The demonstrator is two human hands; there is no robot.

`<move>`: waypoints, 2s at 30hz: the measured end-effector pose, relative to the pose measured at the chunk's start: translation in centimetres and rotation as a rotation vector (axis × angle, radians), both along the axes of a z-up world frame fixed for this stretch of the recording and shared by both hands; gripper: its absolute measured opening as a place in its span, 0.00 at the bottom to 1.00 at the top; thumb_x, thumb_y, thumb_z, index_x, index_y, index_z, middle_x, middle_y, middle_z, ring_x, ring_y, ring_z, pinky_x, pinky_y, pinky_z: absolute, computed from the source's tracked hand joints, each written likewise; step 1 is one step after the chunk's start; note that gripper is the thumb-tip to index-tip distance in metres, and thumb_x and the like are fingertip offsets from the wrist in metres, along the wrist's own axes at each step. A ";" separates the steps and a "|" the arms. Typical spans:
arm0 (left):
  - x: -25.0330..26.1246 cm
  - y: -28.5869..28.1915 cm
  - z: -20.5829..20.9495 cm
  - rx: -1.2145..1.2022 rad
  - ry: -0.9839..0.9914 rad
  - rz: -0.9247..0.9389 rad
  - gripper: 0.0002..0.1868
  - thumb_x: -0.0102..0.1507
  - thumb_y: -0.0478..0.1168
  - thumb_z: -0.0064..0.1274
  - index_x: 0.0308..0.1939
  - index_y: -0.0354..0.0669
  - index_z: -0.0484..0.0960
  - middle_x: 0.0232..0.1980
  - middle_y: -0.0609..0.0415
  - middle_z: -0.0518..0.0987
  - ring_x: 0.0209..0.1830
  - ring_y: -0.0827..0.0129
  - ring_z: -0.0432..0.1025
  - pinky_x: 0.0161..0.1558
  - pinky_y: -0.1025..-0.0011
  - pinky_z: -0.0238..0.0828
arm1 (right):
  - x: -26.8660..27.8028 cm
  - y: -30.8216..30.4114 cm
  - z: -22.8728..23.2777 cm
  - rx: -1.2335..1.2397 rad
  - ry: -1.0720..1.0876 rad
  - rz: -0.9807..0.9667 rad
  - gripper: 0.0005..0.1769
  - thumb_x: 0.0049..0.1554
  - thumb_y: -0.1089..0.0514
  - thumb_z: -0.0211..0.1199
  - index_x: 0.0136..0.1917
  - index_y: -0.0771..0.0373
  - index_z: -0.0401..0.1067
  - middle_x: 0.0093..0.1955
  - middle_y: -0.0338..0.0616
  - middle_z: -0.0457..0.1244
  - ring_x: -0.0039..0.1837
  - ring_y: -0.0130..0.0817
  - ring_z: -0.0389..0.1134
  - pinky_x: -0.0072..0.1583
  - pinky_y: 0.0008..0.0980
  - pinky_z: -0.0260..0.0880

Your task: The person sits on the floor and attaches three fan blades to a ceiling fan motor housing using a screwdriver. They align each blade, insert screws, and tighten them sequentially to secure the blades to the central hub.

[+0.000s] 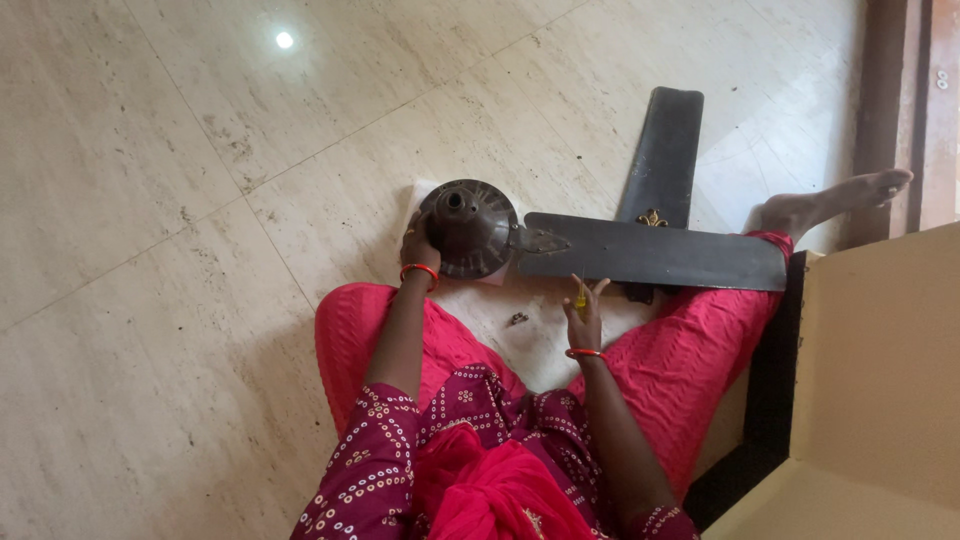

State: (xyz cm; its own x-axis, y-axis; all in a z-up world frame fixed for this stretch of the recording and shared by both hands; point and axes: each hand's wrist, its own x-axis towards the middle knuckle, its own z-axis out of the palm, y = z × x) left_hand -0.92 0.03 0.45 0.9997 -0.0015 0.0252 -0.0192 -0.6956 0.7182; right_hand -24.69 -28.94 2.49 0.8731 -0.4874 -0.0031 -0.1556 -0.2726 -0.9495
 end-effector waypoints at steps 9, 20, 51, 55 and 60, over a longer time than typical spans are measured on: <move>-0.6 0.0 0.6 0.071 0.028 0.013 0.34 0.62 0.27 0.41 0.71 0.57 0.67 0.79 0.60 0.62 0.75 0.54 0.61 0.71 0.58 0.60 | 0.9 -1.0 -0.2 0.071 0.013 0.001 0.30 0.61 0.60 0.60 0.75 0.51 0.63 0.88 0.53 0.22 0.82 0.41 0.50 0.70 0.35 0.63; -2.2 -0.2 0.4 0.178 -0.001 0.024 0.36 0.60 0.29 0.46 0.73 0.53 0.64 0.79 0.57 0.61 0.72 0.52 0.64 0.66 0.56 0.66 | 3.5 -4.1 0.1 -0.029 -0.075 -0.004 0.30 0.61 0.63 0.60 0.77 0.60 0.63 0.88 0.51 0.37 0.82 0.40 0.52 0.72 0.35 0.59; -14.9 -5.6 7.4 0.456 0.061 -0.046 0.26 0.60 0.41 0.56 0.62 0.46 0.71 0.75 0.23 0.55 0.69 0.34 0.60 0.63 0.41 0.59 | 0.5 2.7 3.5 -0.193 0.150 0.307 0.32 0.60 0.57 0.64 0.76 0.50 0.62 0.80 0.50 0.55 0.76 0.49 0.60 0.71 0.39 0.64; -15.8 -6.5 7.0 0.436 0.033 -0.065 0.34 0.57 0.43 0.59 0.68 0.50 0.69 0.75 0.21 0.50 0.71 0.30 0.55 0.66 0.38 0.53 | 0.7 2.8 3.8 -0.182 0.142 0.305 0.30 0.59 0.58 0.64 0.74 0.51 0.64 0.78 0.49 0.57 0.74 0.50 0.63 0.69 0.40 0.66; -17.1 -7.2 5.8 0.390 0.080 -0.098 0.36 0.60 0.44 0.57 0.73 0.50 0.66 0.77 0.22 0.50 0.72 0.31 0.57 0.69 0.43 0.57 | 0.8 3.0 4.2 -0.165 0.150 0.326 0.28 0.58 0.63 0.62 0.72 0.52 0.68 0.77 0.48 0.59 0.73 0.51 0.64 0.69 0.40 0.66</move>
